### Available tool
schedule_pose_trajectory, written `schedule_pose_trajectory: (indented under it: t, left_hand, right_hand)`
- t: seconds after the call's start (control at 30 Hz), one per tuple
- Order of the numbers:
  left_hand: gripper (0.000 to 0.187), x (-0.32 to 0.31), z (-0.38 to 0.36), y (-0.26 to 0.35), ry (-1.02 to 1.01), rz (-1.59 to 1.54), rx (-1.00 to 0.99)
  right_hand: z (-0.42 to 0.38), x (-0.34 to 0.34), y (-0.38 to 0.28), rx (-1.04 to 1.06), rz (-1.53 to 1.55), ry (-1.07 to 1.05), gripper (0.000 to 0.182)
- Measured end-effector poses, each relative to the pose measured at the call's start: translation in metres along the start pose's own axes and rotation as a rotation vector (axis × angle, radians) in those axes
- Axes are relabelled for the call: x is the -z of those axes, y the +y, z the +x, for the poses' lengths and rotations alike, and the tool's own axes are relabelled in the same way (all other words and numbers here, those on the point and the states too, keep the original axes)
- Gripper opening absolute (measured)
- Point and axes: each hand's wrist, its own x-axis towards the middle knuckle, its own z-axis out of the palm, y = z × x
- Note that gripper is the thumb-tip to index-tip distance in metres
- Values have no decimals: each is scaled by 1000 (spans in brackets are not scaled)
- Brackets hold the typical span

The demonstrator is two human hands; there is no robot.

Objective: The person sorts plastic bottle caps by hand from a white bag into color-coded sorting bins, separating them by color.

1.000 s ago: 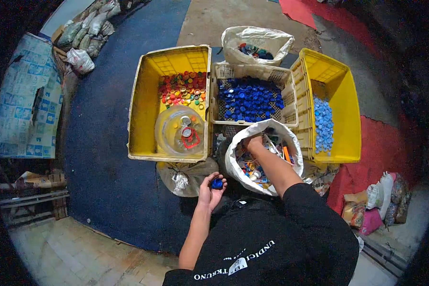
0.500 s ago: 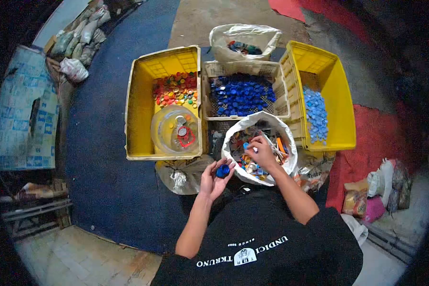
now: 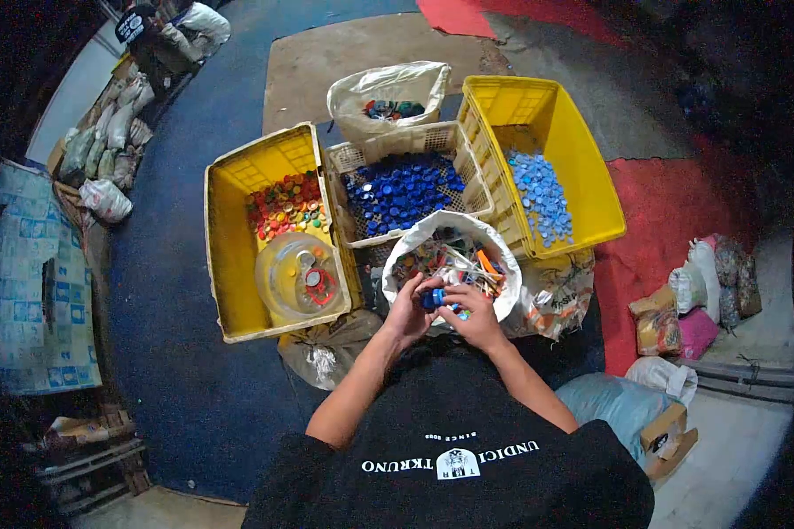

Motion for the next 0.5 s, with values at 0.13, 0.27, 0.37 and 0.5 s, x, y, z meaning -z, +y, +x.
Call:
schedule_pose_trajectory:
  t: [0.13, 0.27, 0.37, 0.5]
  left_hand:
    - [48, 1, -5, 3, -88, 107, 22]
    - [47, -7, -26, 4, 76, 438, 19]
    - [48, -10, -36, 6, 26, 376, -1]
    - [46, -5, -39, 4, 6, 408, -38]
  right_hand:
    - [-8, -13, 9, -80, 27, 4, 20]
    - [-10, -18, 5, -208, 167, -35, 17]
    - [-8, -18, 14, -314, 267, -114, 18]
    - [0, -6, -4, -336, 218, -166, 22]
